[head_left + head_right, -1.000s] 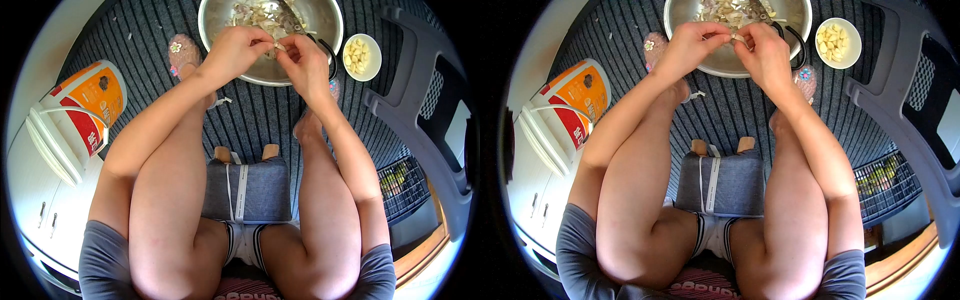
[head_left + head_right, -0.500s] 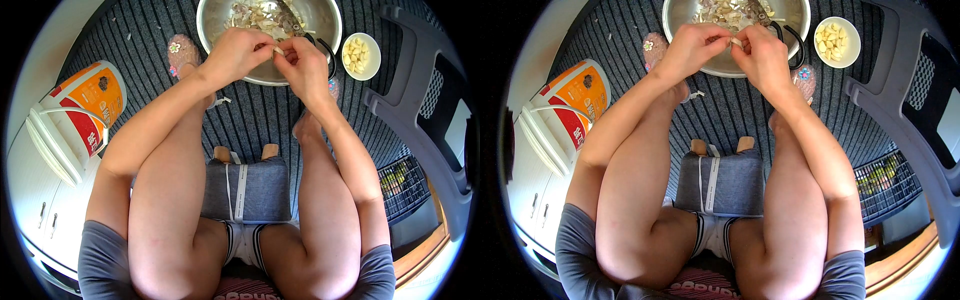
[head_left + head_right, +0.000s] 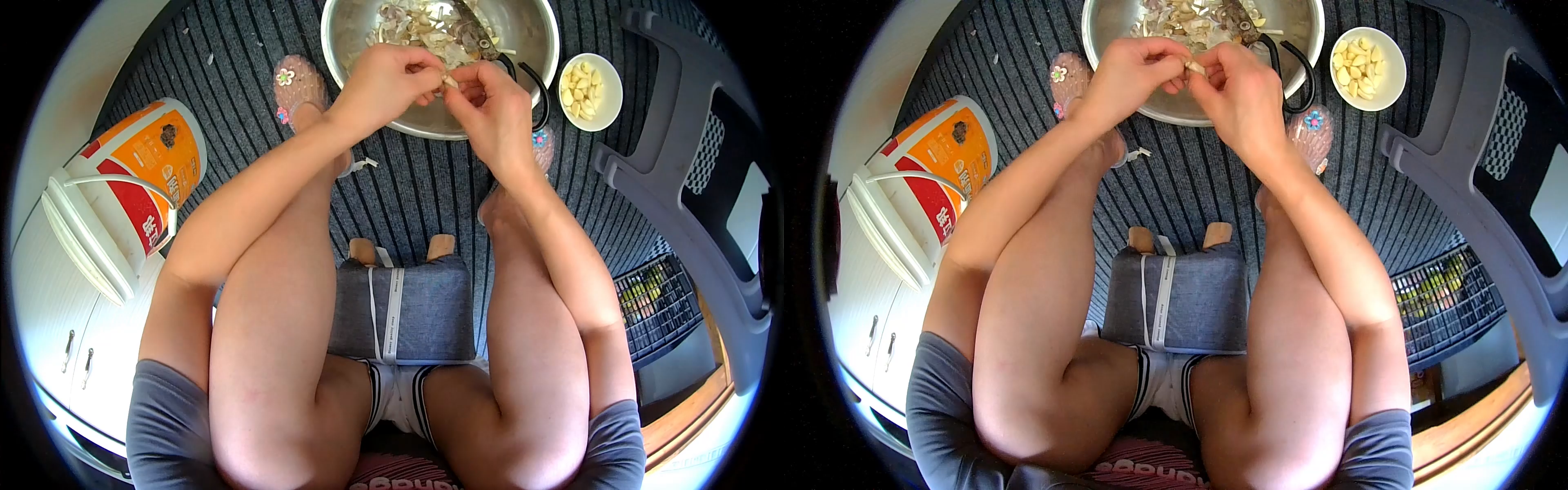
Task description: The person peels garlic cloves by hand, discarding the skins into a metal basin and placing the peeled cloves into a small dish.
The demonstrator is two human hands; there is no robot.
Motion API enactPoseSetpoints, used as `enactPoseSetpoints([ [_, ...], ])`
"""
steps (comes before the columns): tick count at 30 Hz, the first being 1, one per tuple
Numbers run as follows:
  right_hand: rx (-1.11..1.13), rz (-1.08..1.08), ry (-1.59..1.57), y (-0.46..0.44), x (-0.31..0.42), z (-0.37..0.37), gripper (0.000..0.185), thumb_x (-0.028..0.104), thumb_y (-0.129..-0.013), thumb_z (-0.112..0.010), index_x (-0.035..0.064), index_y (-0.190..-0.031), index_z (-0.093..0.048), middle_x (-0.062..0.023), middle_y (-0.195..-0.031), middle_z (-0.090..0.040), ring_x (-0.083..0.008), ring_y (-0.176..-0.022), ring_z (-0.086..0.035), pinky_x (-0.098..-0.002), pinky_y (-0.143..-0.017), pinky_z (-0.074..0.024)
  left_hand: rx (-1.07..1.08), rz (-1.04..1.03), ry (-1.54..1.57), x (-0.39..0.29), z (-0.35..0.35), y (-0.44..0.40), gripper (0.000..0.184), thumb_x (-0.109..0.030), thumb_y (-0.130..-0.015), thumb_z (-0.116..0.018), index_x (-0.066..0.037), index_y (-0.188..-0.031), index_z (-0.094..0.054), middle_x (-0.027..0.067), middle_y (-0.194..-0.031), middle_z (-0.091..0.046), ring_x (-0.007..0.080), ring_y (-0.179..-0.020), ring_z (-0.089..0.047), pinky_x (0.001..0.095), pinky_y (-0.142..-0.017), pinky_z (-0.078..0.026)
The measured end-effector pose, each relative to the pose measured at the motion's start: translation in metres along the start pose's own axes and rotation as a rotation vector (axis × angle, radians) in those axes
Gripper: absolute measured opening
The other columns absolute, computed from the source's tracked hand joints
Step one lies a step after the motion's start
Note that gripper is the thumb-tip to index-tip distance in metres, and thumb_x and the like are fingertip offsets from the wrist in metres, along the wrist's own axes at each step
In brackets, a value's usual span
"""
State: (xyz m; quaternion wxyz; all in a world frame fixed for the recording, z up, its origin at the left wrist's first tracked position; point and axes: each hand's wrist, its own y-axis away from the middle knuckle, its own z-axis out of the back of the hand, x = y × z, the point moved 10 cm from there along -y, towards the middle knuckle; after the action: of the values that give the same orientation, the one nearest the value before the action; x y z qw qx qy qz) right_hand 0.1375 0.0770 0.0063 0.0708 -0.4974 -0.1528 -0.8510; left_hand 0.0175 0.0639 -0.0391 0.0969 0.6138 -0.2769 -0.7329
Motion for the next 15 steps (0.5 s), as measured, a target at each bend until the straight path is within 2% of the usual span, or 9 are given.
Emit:
enactPoseSetpoints([
  [3,-0.041,-0.012,-0.083,-0.004,-0.006,0.004,0.014,0.008,-0.075,-0.066,-0.0008,-0.084,-0.060,-0.0115,-0.076,-0.060,-0.0210,-0.066,-0.062,-0.0297,-0.060,-0.0502,0.020,0.000,0.178,0.004,0.001,-0.001,0.022,-0.011,-0.085,-0.058,0.003,-0.102,-0.064,0.0078,-0.083,-0.067,0.0118,-0.074,-0.062,0.0230,-0.068,-0.051],
  [6,-0.040,-0.011,-0.024,-0.005,-0.002,0.008,0.013,0.007,-0.075,-0.065,-0.0008,-0.085,-0.060,-0.0107,-0.077,-0.060,-0.0200,-0.066,-0.062,-0.0290,-0.060,-0.0501,0.008,-0.084,-0.013,-0.004,0.003,0.002,0.021,-0.012,-0.085,-0.060,0.002,-0.100,-0.065,0.0079,-0.084,-0.067,0.0119,-0.075,-0.062,0.0236,-0.068,-0.050],
  [9,-0.039,0.029,0.029,-0.004,0.003,0.010,0.013,0.008,-0.075,-0.066,0.0001,-0.084,-0.060,-0.0109,-0.077,-0.059,-0.0215,-0.066,-0.061,-0.0303,-0.060,-0.0497,-0.037,-0.290,-0.307,-0.031,0.004,0.006,0.020,-0.014,-0.085,-0.061,0.001,-0.098,-0.065,0.0084,-0.083,-0.067,0.0129,-0.072,-0.062,0.0244,-0.066,-0.049],
  [15,-0.017,0.143,0.098,-0.002,0.013,0.006,0.013,0.008,-0.074,-0.066,0.0019,-0.083,-0.060,-0.0125,-0.074,-0.056,-0.0262,-0.067,-0.060,-0.0337,-0.060,-0.0487,-0.054,-0.368,-0.440,-0.046,0.006,0.009,0.018,-0.014,-0.083,-0.060,0.000,-0.094,-0.065,0.0107,-0.080,-0.064,0.0139,-0.069,-0.060,0.0261,-0.062,-0.047],
])
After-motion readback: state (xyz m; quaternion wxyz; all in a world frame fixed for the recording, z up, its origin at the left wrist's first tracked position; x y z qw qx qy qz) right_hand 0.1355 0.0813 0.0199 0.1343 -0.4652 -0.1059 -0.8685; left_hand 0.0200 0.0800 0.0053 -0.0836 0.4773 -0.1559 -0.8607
